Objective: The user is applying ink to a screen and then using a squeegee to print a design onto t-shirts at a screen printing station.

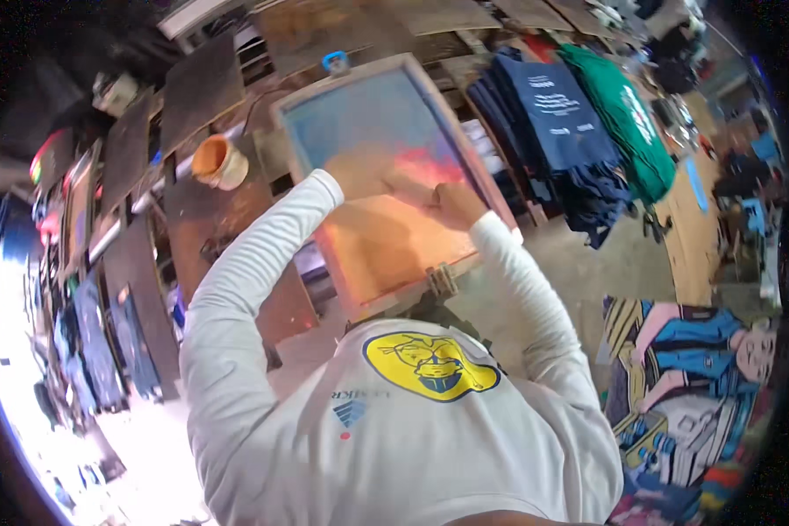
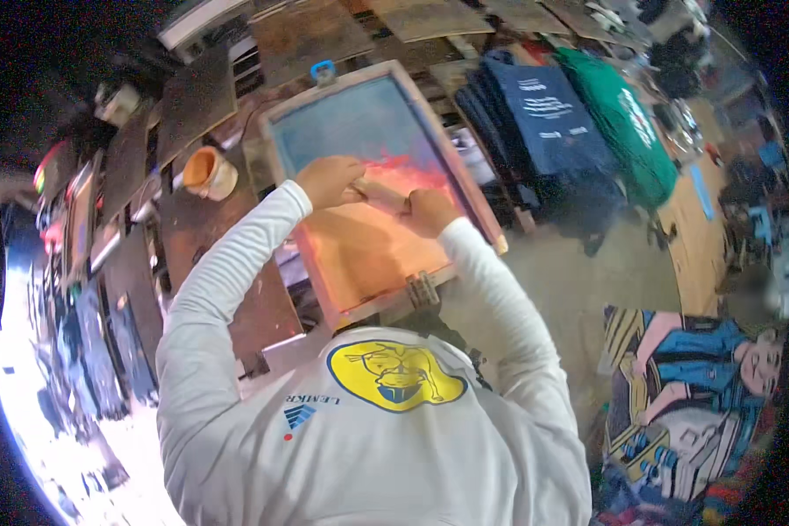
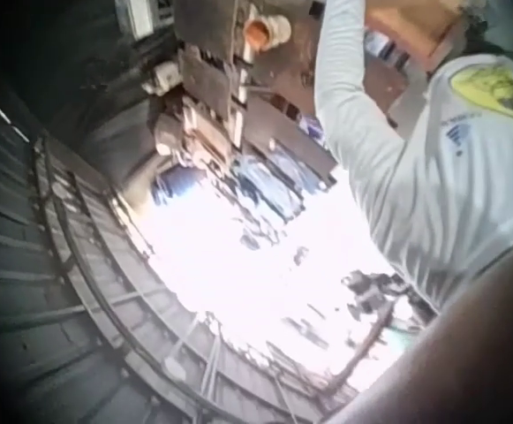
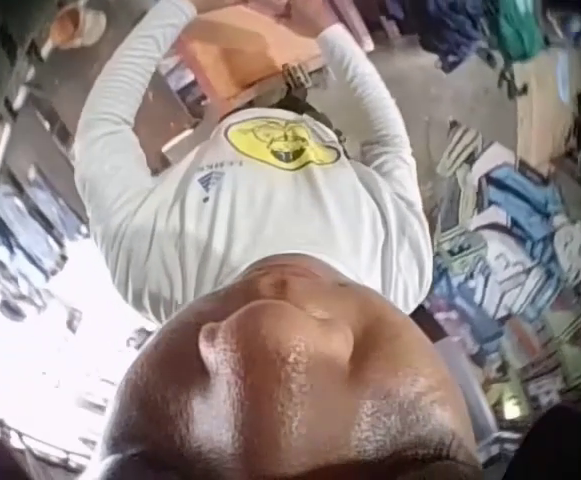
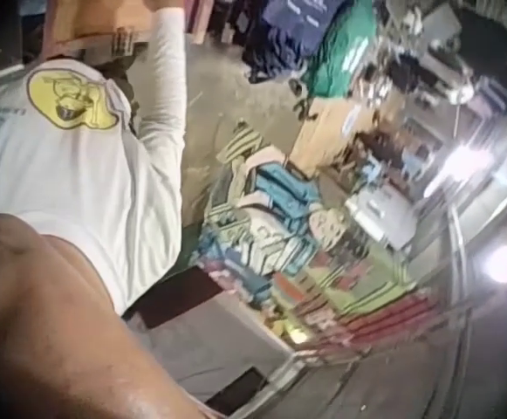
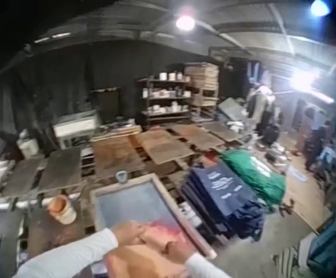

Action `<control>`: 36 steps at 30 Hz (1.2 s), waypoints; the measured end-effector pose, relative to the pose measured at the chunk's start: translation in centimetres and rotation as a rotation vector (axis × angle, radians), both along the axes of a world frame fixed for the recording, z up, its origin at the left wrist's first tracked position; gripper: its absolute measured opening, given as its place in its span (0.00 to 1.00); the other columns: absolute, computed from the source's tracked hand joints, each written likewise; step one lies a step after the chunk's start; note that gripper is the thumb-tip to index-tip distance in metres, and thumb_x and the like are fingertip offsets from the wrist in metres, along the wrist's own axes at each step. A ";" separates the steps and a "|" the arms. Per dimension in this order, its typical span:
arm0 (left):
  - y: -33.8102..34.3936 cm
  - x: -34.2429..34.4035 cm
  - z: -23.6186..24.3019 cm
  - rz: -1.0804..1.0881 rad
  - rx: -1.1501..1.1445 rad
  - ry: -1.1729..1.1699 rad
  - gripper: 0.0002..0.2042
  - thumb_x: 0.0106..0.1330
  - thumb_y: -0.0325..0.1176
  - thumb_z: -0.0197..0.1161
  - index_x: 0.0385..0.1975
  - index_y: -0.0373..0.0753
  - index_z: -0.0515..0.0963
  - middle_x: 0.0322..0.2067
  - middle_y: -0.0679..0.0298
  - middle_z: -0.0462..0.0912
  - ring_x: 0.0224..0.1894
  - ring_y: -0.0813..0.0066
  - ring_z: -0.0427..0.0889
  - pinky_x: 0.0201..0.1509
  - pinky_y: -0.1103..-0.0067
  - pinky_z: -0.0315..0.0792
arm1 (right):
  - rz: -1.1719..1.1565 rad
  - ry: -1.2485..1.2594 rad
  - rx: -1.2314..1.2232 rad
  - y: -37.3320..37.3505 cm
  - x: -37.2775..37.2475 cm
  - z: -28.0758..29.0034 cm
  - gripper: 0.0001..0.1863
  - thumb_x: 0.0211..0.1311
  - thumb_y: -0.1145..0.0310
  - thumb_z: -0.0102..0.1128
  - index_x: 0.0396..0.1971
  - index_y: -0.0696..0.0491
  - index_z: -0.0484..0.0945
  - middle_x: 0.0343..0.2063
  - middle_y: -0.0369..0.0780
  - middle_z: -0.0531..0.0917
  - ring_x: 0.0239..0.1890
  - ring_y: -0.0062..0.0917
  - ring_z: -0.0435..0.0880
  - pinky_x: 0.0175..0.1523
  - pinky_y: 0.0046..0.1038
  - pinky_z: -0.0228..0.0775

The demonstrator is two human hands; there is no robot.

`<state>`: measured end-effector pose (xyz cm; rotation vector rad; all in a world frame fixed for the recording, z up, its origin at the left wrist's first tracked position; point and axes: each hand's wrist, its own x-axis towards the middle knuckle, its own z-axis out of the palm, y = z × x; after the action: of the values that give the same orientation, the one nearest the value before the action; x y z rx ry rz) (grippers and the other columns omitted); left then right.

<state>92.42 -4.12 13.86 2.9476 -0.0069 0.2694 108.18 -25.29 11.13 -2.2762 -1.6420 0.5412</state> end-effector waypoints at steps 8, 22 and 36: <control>-1.1 -2.7 0.7 0.361 -0.122 0.191 0.27 0.58 0.47 0.66 0.57 0.44 0.71 0.45 0.51 0.81 0.47 0.47 0.80 0.50 0.59 0.75 | 0.340 -0.197 -0.192 11.6 2.6 -2.4 0.21 0.61 0.51 0.56 0.42 0.53 0.83 0.39 0.53 0.85 0.42 0.47 0.85 0.48 0.44 0.77; -14.8 7.6 8.7 0.220 -0.263 -0.126 0.35 0.47 0.41 0.76 0.57 0.40 0.72 0.58 0.51 0.73 0.61 0.48 0.71 0.62 0.62 0.69 | -0.357 0.215 0.239 -10.0 4.0 0.0 0.20 0.55 0.53 0.66 0.39 0.53 0.83 0.29 0.50 0.84 0.34 0.47 0.84 0.42 0.42 0.75; -18.5 7.3 4.1 0.289 -0.407 -0.470 0.43 0.54 0.44 0.74 0.68 0.35 0.60 0.70 0.46 0.56 0.73 0.47 0.53 0.75 0.57 0.51 | -0.760 0.835 0.397 -19.8 4.9 1.2 0.21 0.62 0.57 0.67 0.41 0.62 0.83 0.31 0.36 0.86 0.33 0.14 0.79 0.39 0.25 0.74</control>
<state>99.71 -22.63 17.98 2.4128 0.3656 0.8817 113.13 -45.11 12.30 -1.7836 -0.3961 0.7276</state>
